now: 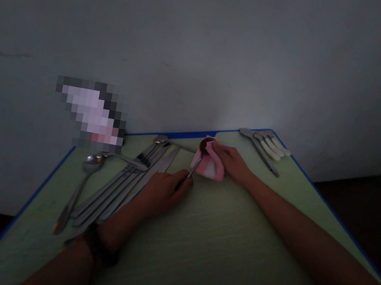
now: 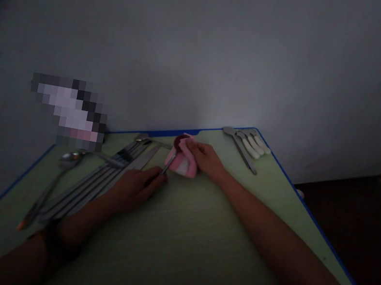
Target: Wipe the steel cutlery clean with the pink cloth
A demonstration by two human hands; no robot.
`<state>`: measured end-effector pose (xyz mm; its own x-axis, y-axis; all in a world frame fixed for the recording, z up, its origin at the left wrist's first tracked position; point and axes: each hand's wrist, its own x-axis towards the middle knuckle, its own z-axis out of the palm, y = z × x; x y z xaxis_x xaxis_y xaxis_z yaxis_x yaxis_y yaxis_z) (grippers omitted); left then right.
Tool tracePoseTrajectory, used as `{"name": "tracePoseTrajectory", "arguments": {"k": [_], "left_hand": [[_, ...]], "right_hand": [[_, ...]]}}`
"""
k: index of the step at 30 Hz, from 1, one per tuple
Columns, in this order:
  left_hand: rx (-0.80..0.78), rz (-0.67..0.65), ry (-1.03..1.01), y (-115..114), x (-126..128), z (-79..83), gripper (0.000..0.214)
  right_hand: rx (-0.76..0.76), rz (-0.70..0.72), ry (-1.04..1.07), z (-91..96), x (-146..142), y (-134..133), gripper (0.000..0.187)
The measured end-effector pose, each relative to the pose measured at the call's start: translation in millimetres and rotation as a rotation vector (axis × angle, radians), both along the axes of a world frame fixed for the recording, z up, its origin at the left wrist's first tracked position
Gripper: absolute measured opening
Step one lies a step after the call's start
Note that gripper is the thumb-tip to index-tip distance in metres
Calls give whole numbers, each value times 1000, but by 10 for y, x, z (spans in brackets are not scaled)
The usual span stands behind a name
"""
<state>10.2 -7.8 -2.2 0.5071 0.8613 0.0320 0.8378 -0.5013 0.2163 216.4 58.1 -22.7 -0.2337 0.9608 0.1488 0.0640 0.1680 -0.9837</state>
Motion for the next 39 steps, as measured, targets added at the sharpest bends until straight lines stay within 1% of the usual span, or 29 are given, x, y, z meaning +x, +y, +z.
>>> {"name": "tracePoseTrajectory", "arguments": {"k": [2, 3, 5, 7, 8, 10, 13, 18, 21, 24, 28, 30, 32, 37, 39], "left_hand": [[-6, 14, -6, 3, -2, -4, 34], [-13, 20, -17, 6, -4, -6, 35], [-40, 36, -45, 10, -9, -11, 35], [-71, 50, -67, 16, -14, -14, 35], [-79, 54, -77, 18, -17, -14, 35], [-82, 55, -98, 20, -22, -13, 34], [-87, 29, -129, 17, -28, -3, 32], [-84, -56, -113, 0, -29, 15, 32], [-75, -58, -105, -5, -24, 13, 31], [-76, -57, -99, -4, -19, 2, 31], [-50, -81, -61, -2, -19, -13, 32], [-28, -85, -39, -4, -21, -18, 33], [-21, -83, -25, -5, -20, -20, 32], [-18, -50, -33, -2, -14, -23, 31], [-35, -32, -53, 1, -13, -25, 31]], "right_hand": [[-79, -29, 106, -42, 13, 43, 40], [-124, -16, 186, -62, 24, 64, 37], [-210, 76, 331, -82, 51, 87, 28], [-258, 205, 398, -71, 75, 80, 24], [-259, 255, 407, -56, 82, 68, 25], [-228, 300, 402, -23, 85, 39, 30], [-174, 295, 376, -9, 70, 18, 35], [-91, 309, 333, -68, 45, 47, 35], [-127, 327, 376, -71, 35, 54, 33], [-172, 301, 411, -42, 33, 43, 35], [-96, 272, 226, 1, 37, 10, 31], [-77, 254, 175, 7, 32, -1, 30], [-111, 234, 219, 3, 22, 2, 28], [-268, 190, 592, -18, 32, 74, 25], [-317, 191, 661, -33, 61, 105, 25]]}}
